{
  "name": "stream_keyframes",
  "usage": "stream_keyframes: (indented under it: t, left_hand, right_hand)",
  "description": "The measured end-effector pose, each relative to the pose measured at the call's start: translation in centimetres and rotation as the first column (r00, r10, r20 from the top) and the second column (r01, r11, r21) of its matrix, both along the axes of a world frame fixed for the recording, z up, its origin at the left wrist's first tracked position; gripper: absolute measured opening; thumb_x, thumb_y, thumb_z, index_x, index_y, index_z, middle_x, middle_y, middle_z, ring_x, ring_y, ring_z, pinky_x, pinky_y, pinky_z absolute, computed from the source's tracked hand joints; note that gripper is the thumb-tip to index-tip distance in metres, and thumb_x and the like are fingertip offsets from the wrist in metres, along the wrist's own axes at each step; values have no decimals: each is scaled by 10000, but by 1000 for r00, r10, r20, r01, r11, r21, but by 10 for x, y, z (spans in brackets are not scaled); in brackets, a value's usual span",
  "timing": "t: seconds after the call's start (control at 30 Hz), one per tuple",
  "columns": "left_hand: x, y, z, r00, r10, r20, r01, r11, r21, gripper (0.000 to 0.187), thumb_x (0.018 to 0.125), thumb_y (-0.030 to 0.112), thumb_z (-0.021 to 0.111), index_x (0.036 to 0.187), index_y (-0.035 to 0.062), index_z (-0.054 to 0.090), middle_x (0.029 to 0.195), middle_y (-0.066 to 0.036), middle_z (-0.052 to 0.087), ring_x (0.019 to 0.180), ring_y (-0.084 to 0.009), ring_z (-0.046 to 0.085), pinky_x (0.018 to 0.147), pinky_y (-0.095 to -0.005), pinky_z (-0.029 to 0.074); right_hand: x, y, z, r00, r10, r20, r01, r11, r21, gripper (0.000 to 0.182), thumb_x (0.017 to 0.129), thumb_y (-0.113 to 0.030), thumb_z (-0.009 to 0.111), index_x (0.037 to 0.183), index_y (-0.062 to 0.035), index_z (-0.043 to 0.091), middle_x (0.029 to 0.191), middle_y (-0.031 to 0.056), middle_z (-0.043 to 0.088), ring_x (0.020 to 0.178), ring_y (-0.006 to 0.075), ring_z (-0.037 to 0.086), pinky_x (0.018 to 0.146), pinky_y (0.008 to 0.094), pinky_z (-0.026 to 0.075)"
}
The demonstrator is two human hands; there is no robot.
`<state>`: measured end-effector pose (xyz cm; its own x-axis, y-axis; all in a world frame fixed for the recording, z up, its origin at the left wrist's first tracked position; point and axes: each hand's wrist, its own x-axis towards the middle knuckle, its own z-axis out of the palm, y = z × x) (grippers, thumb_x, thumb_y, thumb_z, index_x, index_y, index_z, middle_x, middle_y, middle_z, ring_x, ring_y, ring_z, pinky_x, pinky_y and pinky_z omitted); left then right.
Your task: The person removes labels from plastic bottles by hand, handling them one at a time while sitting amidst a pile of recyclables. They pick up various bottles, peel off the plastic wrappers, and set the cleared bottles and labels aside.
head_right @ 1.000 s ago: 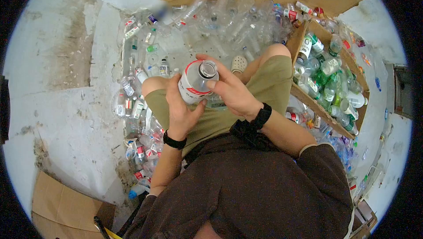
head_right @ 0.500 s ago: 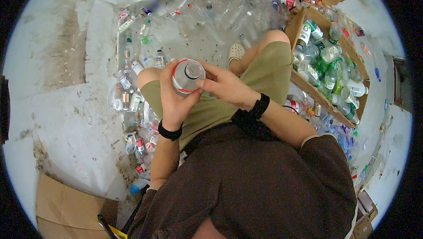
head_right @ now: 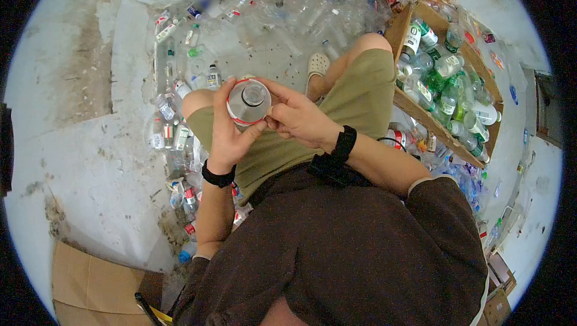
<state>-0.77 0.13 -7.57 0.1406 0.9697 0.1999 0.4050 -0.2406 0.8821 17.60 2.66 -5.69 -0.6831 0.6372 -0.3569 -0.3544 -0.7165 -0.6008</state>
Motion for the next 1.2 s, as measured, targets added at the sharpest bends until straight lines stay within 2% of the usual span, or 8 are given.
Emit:
stream_keyframes:
  t: [0.1, 0.27, 0.5, 0.6, 0.67, 0.77, 0.9, 1.2]
  left_hand:
    - [-1, 1, 3, 999, -20, -31, 20, 1000, 17, 812, 682, 265, 759, 1336, 42, 335, 1266, -197, 414, 1161, -381, 402, 981, -459, 311]
    - [8, 1, 19, 936, -21, -351, 52, 995, 80, 797, 689, 252, 741, 1342, 42, 335, 1244, -212, 414, 1141, -390, 398, 957, -451, 302]
    - [14, 3, 22, 962, -3, -272, 23, 997, 69, 795, 685, 238, 744, 1339, 36, 339, 1241, -219, 416, 1138, -387, 402, 955, -452, 304]
    - [18, 4, 30, 933, 2, -360, 6, 1000, 23, 789, 690, 181, 755, 1327, -1, 328, 1249, -184, 459, 1153, -356, 441, 981, -421, 342]
    - [20, 3, 32, 962, -13, -274, -12, 996, -89, 812, 680, 158, 759, 1339, -4, 312, 1260, -195, 456, 1172, -354, 445, 991, -403, 347]
    - [20, 3, 28, 980, 19, -197, -32, 998, -62, 812, 673, 185, 765, 1333, 8, 327, 1243, -188, 462, 1134, -373, 448, 954, -437, 342]
    - [21, 1, 27, 987, 35, -158, -45, 997, -60, 821, 669, 180, 771, 1335, 5, 324, 1252, -192, 457, 1145, -371, 444, 965, -435, 335]
    - [19, -6, 23, 984, 53, -171, -61, 997, -45, 814, 672, 182, 764, 1340, 17, 329, 1250, -186, 456, 1133, -359, 441, 960, -434, 332]
  right_hand:
    - [-4, -1, 2, 997, -32, 69, 35, 999, -37, 559, 876, -46, 401, 1416, -170, 325, 755, -38, 476, 556, 21, 352, 435, 168, 257]
    - [1, 2, 0, 995, -65, 78, 73, 992, -98, 530, 859, -68, 408, 1382, -144, 375, 810, -24, 491, 553, 16, 343, 408, 162, 237]
    - [2, 6, 2, 993, -113, 31, 116, 980, -162, 514, 820, -58, 416, 1326, -147, 436, 769, -32, 475, 545, 22, 338, 395, 169, 216]
    - [8, 9, -2, 990, -72, 124, 97, 974, -206, 445, 817, -60, 415, 1249, -140, 480, 736, -30, 463, 528, 21, 327, 389, 173, 210]
    - [14, 8, -10, 996, -13, 87, 35, 967, -252, 346, 842, -99, 448, 1182, -133, 499, 710, -24, 457, 499, 20, 308, 387, 175, 205]
    - [14, 9, 1, 998, -24, 64, 38, 972, -234, 283, 877, -142, 475, 1158, -131, 499, 671, -26, 440, 474, 21, 290, 394, 176, 207]
    - [11, 6, 4, 988, -5, 152, 29, 987, -159, 318, 900, -164, 479, 1217, -139, 479, 658, -27, 434, 472, 22, 288, 405, 176, 210]
    - [8, 0, 0, 999, -21, 38, 28, 984, -175, 469, 869, -71, 404, 1332, -146, 406, 699, -40, 444, 495, 28, 300, 410, 178, 229]
